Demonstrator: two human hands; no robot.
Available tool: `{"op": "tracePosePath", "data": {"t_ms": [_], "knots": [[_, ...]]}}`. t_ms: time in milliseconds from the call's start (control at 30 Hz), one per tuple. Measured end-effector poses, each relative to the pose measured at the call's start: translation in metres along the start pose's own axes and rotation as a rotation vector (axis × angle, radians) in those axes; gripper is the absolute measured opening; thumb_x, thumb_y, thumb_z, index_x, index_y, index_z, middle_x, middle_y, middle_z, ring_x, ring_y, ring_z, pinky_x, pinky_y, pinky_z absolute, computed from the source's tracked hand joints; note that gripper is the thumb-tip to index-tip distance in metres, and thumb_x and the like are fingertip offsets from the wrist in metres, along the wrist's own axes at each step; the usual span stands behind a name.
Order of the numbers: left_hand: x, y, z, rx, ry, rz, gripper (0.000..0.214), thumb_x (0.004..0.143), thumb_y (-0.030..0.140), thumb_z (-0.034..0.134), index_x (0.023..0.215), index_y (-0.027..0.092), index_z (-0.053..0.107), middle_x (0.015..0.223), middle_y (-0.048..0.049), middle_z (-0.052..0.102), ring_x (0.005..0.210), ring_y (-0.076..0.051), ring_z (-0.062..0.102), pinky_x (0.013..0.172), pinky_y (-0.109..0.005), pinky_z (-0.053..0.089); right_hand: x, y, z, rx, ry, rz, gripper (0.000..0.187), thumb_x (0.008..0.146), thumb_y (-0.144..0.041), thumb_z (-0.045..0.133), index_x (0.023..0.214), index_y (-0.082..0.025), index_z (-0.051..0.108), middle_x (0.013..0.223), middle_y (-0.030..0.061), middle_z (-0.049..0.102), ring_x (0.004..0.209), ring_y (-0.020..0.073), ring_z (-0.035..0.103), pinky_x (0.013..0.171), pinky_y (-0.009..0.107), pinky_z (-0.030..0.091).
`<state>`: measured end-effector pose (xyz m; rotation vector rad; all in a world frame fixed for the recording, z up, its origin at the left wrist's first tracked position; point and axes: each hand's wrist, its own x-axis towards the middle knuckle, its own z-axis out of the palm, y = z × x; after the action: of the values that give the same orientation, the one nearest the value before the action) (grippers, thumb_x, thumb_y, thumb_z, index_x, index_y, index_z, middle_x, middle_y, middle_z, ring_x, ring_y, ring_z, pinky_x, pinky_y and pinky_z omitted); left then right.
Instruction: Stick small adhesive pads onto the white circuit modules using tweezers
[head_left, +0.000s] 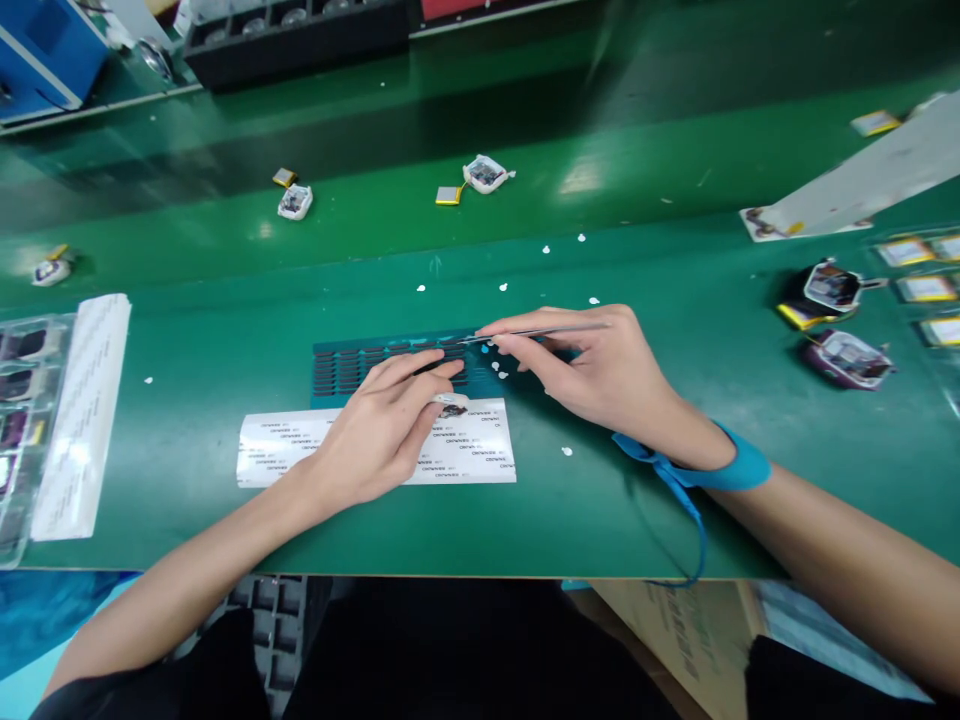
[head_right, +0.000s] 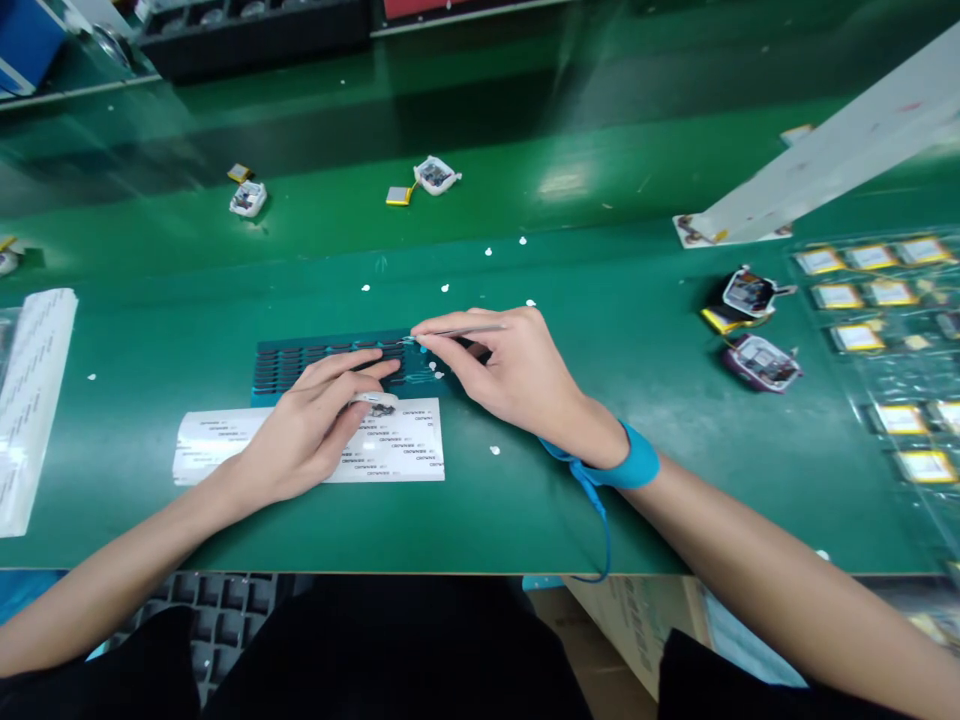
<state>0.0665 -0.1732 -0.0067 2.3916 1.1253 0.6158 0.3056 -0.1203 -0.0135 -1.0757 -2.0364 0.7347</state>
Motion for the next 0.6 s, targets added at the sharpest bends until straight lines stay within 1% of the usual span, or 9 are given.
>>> {"op": "tracePosePath", "data": {"t_ms": [100,200,267,333,400,467,533,567,600], "knots": [[0.003,-0.001,0.002,-0.003,-0.035,-0.026,0.022,0.102,0.013,0.042,0.114,0.017,0.060,0.135,-0.0106,0.068,0.134,-0.027,0.055,0.110,-0.050,0.047,-0.002,-0.001,0.001,0.002,0.002,-0.067,0.017,0.098,-0.025,0.061,0.101,-0.027,0.078,0.098,-0.0004,0.080,0.060,0.0137,0.069,0.057,0.030,0.057],[0.006,0.000,0.000,-0.002,-0.043,-0.029,0.023,0.103,0.014,0.040,0.113,0.017,0.061,0.131,-0.0113,0.070,0.133,-0.027,0.056,0.109,-0.049,0.048,-0.004,-0.001,0.004,-0.101,0.034,-0.195,0.020,0.099,-0.019,0.059,0.106,-0.026,0.076,0.096,-0.0005,0.080,0.068,0.0141,0.071,0.062,0.029,0.057],[0.007,0.001,-0.001,-0.003,-0.055,-0.045,0.024,0.102,0.015,0.040,0.113,0.016,0.062,0.130,-0.0117,0.070,0.133,-0.027,0.056,0.109,-0.049,0.048,-0.005,0.001,0.006,-0.166,0.052,-0.265,0.020,0.099,-0.019,0.058,0.107,-0.025,0.075,0.093,0.0003,0.080,0.068,0.0145,0.070,0.060,0.028,0.055],[0.008,0.002,-0.001,-0.002,-0.065,-0.059,0.025,0.102,0.014,0.040,0.113,0.016,0.062,0.130,-0.0117,0.070,0.135,-0.027,0.054,0.110,-0.049,0.047,-0.005,0.003,0.009,-0.224,0.049,-0.290,0.020,0.099,-0.021,0.057,0.108,-0.024,0.075,0.088,0.0011,0.079,0.067,0.0150,0.069,0.058,0.028,0.053],[0.008,0.002,-0.001,0.006,-0.068,-0.059,0.025,0.101,0.014,0.040,0.113,0.017,0.063,0.130,-0.0115,0.070,0.137,-0.026,0.053,0.111,-0.049,0.046,-0.004,0.004,0.010,-0.266,0.033,-0.280,0.021,0.100,-0.022,0.055,0.109,-0.025,0.074,0.085,0.0007,0.079,0.067,0.0154,0.069,0.058,0.029,0.054],[0.007,0.003,-0.002,0.024,-0.061,-0.047,0.025,0.100,0.013,0.042,0.113,0.018,0.063,0.132,-0.0108,0.069,0.136,-0.027,0.054,0.114,-0.052,0.043,-0.001,0.003,0.009,-0.273,0.032,-0.270,0.023,0.101,-0.023,0.053,0.112,-0.027,0.073,0.091,0.0003,0.080,0.069,0.0157,0.069,0.061,0.031,0.055],[0.004,0.007,-0.005,0.013,-0.037,0.014,0.023,0.098,0.011,0.045,0.111,0.020,0.063,0.132,-0.0093,0.070,0.134,-0.026,0.057,0.119,-0.056,0.036,0.000,-0.002,0.005,-0.261,0.062,-0.272,0.023,0.101,-0.023,0.054,0.115,-0.029,0.072,0.101,0.0002,0.080,0.071,0.0159,0.070,0.065,0.033,0.057],[0.002,0.010,-0.007,-0.031,-0.012,0.060,0.022,0.098,0.011,0.046,0.109,0.020,0.062,0.132,-0.0086,0.071,0.132,-0.026,0.059,0.121,-0.057,0.033,-0.001,-0.006,0.002,-0.258,0.086,-0.275,0.024,0.101,-0.023,0.054,0.117,-0.030,0.071,0.105,0.0002,0.080,0.072,0.0161,0.071,0.066,0.034,0.058],[0.000,0.014,-0.011,-0.109,0.043,0.083,0.020,0.098,0.012,0.047,0.108,0.021,0.062,0.130,-0.0080,0.072,0.130,-0.025,0.061,0.122,-0.057,0.033,-0.002,-0.011,-0.001,-0.259,0.109,-0.283,0.025,0.101,-0.022,0.055,0.118,-0.031,0.070,0.108,0.0003,0.079,0.072,0.0164,0.072,0.067,0.035,0.059]]}}
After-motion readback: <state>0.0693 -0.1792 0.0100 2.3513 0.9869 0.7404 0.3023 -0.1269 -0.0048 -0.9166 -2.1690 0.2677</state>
